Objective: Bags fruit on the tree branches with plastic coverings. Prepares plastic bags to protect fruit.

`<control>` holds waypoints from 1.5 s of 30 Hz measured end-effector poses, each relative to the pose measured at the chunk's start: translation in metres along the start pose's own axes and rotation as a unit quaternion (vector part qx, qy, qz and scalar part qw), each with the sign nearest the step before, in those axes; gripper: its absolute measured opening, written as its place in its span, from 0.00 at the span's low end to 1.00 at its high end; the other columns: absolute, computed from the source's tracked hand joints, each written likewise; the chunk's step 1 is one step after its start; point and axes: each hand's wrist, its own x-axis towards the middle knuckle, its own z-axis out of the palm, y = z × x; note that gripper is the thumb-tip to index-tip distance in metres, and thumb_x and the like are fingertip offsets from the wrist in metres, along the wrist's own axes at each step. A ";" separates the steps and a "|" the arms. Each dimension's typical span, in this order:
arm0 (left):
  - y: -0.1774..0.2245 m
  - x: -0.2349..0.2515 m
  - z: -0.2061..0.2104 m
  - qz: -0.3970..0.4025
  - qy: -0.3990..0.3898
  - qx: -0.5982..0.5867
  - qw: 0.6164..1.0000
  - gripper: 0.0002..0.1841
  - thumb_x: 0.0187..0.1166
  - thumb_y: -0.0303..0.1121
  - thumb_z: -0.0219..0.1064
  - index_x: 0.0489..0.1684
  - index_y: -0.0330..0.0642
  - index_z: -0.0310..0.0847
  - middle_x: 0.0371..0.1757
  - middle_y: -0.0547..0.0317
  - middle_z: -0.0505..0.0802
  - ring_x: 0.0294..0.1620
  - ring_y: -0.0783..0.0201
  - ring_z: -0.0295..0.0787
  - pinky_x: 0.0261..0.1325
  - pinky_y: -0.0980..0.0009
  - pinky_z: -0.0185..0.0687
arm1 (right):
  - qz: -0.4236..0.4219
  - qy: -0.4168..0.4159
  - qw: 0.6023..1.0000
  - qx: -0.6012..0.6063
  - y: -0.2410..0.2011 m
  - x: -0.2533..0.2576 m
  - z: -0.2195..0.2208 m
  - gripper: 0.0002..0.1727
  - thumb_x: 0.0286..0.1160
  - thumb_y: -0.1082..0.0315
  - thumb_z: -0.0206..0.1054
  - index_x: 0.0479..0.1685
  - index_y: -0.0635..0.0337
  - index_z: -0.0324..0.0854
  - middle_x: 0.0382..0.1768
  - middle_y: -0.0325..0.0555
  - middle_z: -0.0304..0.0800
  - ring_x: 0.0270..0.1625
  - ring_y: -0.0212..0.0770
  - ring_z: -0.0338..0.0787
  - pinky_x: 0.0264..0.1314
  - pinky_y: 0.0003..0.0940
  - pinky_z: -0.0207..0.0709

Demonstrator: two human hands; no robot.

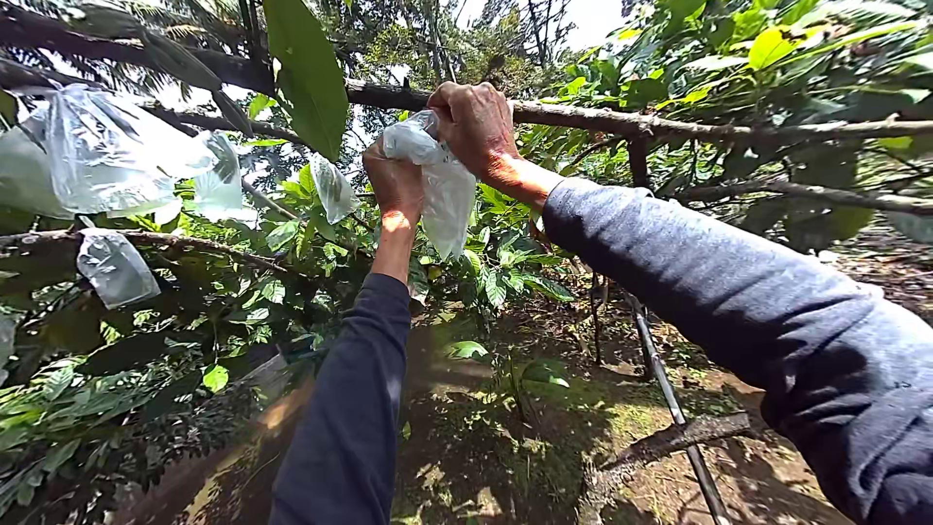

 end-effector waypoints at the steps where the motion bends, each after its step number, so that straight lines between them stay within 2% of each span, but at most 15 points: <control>1: -0.003 0.000 0.002 -0.012 0.006 -0.026 1.000 0.03 0.71 0.26 0.74 0.35 0.39 0.86 0.32 0.64 0.92 0.36 0.75 0.90 0.45 0.71 0.88 | 0.001 -0.004 1.000 0.013 0.000 0.001 0.000 0.13 0.83 0.62 0.59 0.49 0.52 0.90 0.39 0.47 0.94 0.49 0.51 0.93 0.50 0.57 0.80; 4: -0.008 0.003 0.006 -0.130 0.016 -0.155 0.979 0.17 0.64 0.31 0.84 0.44 0.34 0.85 0.36 0.53 0.94 0.38 0.62 0.94 0.45 0.62 0.94 | -0.030 -0.039 0.995 0.088 0.006 0.000 -0.003 0.13 0.86 0.59 0.58 0.57 0.53 0.84 0.38 0.45 0.92 0.44 0.47 0.92 0.51 0.53 0.82; 8: -0.010 0.011 0.011 -0.236 0.017 -0.243 0.941 0.21 0.63 0.29 0.81 0.53 0.32 0.83 0.42 0.44 0.93 0.42 0.54 0.93 0.46 0.55 0.92 | -0.076 -0.057 0.986 0.135 0.011 -0.010 -0.003 0.23 0.79 0.62 0.65 0.73 0.52 0.75 0.41 0.41 0.93 0.41 0.40 0.93 0.49 0.45 0.87; 11: 0.004 0.010 0.013 -0.260 0.034 -0.157 0.952 0.28 0.56 0.31 0.84 0.56 0.34 0.80 0.43 0.46 0.93 0.44 0.55 0.93 0.44 0.55 0.93 | -0.055 -0.027 0.993 0.099 0.010 -0.015 -0.002 0.18 0.77 0.68 0.66 0.66 0.53 0.81 0.43 0.42 0.94 0.43 0.44 0.94 0.51 0.48 0.87; 16: 0.014 0.014 0.011 -0.156 0.018 -0.078 0.985 0.17 0.59 0.29 0.83 0.43 0.36 0.84 0.35 0.56 0.93 0.36 0.65 0.92 0.41 0.65 0.91 | -0.046 0.023 0.994 0.097 0.011 -0.011 0.000 0.13 0.78 0.69 0.65 0.58 0.49 0.86 0.43 0.35 0.96 0.46 0.40 0.95 0.52 0.48 0.85; 21: 0.011 0.022 -0.002 -0.110 -0.075 -0.020 0.991 0.20 0.59 0.30 0.87 0.46 0.35 0.85 0.39 0.57 0.95 0.40 0.67 0.95 0.49 0.67 0.94 | -0.041 0.040 0.994 0.090 0.020 -0.008 0.001 0.12 0.75 0.65 0.70 0.56 0.46 0.87 0.45 0.36 0.97 0.49 0.41 0.95 0.52 0.54 0.85; 24: 0.016 0.021 -0.007 -0.092 -0.103 0.025 0.990 0.14 0.58 0.25 0.84 0.38 0.38 0.86 0.36 0.60 0.95 0.38 0.71 0.93 0.47 0.69 0.92 | -0.044 0.057 0.993 0.096 0.020 -0.008 0.002 0.11 0.75 0.66 0.69 0.54 0.47 0.88 0.41 0.38 0.96 0.45 0.43 0.95 0.48 0.55 0.84; 26: 0.016 0.020 -0.008 -0.079 -0.120 0.031 0.989 0.10 0.62 0.24 0.81 0.38 0.39 0.87 0.36 0.62 0.95 0.38 0.73 0.93 0.47 0.70 0.92 | -0.045 0.055 0.993 0.092 0.019 -0.006 0.002 0.10 0.76 0.66 0.68 0.53 0.47 0.88 0.41 0.37 0.96 0.45 0.42 0.95 0.49 0.54 0.85; 30: 0.020 0.019 -0.013 -0.136 -0.170 0.029 0.976 0.10 0.73 0.27 0.75 0.49 0.39 0.86 0.41 0.63 0.93 0.42 0.76 0.89 0.51 0.74 0.87 | -0.057 0.056 0.992 0.093 0.022 -0.005 0.003 0.10 0.77 0.66 0.67 0.52 0.47 0.88 0.41 0.38 0.96 0.45 0.43 0.95 0.48 0.54 0.84; 32: 0.030 0.014 -0.018 -0.184 -0.187 -0.026 0.965 0.08 0.80 0.31 0.70 0.52 0.44 0.82 0.38 0.68 0.90 0.39 0.79 0.87 0.45 0.78 0.86 | -0.063 0.066 0.990 0.107 0.026 -0.005 0.005 0.08 0.79 0.64 0.67 0.50 0.46 0.89 0.40 0.36 0.96 0.45 0.41 0.95 0.49 0.53 0.84; 35: 0.032 0.011 -0.022 -0.214 -0.204 -0.089 0.951 0.06 0.83 0.32 0.67 0.52 0.47 0.79 0.35 0.71 0.88 0.36 0.81 0.86 0.41 0.81 0.85 | -0.076 0.081 0.984 0.136 0.027 -0.006 0.009 0.07 0.79 0.66 0.67 0.49 0.48 0.89 0.40 0.37 0.96 0.44 0.40 0.95 0.49 0.50 0.85; 38: 0.030 0.011 -0.026 -0.245 -0.212 -0.134 0.936 0.08 0.84 0.32 0.67 0.55 0.46 0.80 0.37 0.68 0.90 0.36 0.78 0.87 0.40 0.81 0.86 | -0.086 0.076 0.973 0.200 0.027 -0.008 0.003 0.10 0.81 0.66 0.67 0.55 0.51 0.88 0.48 0.35 0.96 0.47 0.33 0.95 0.53 0.38 0.89; 39: 0.034 0.010 -0.026 -0.255 -0.208 -0.140 0.934 0.06 0.84 0.32 0.66 0.53 0.47 0.80 0.35 0.69 0.89 0.34 0.79 0.86 0.37 0.81 0.85 | -0.088 0.094 0.966 0.224 0.027 -0.010 0.001 0.10 0.83 0.65 0.67 0.56 0.53 0.88 0.49 0.37 0.95 0.45 0.32 0.95 0.50 0.35 0.90; 42: 0.028 0.014 -0.025 -0.275 -0.214 -0.156 0.924 0.13 0.81 0.36 0.71 0.58 0.44 0.82 0.38 0.62 0.90 0.33 0.73 0.87 0.35 0.78 0.85 | -0.044 0.120 0.962 0.240 0.029 -0.016 -0.004 0.11 0.85 0.58 0.66 0.48 0.56 0.87 0.34 0.36 0.91 0.30 0.31 0.88 0.36 0.33 0.84; 45: 0.028 0.015 -0.025 -0.272 -0.213 -0.157 0.925 0.14 0.80 0.36 0.72 0.58 0.43 0.82 0.39 0.62 0.91 0.35 0.72 0.87 0.38 0.77 0.86 | 0.009 0.032 0.978 0.205 0.030 -0.018 -0.007 0.20 0.84 0.46 0.64 0.39 0.52 0.88 0.25 0.34 0.89 0.27 0.33 0.88 0.36 0.40 0.83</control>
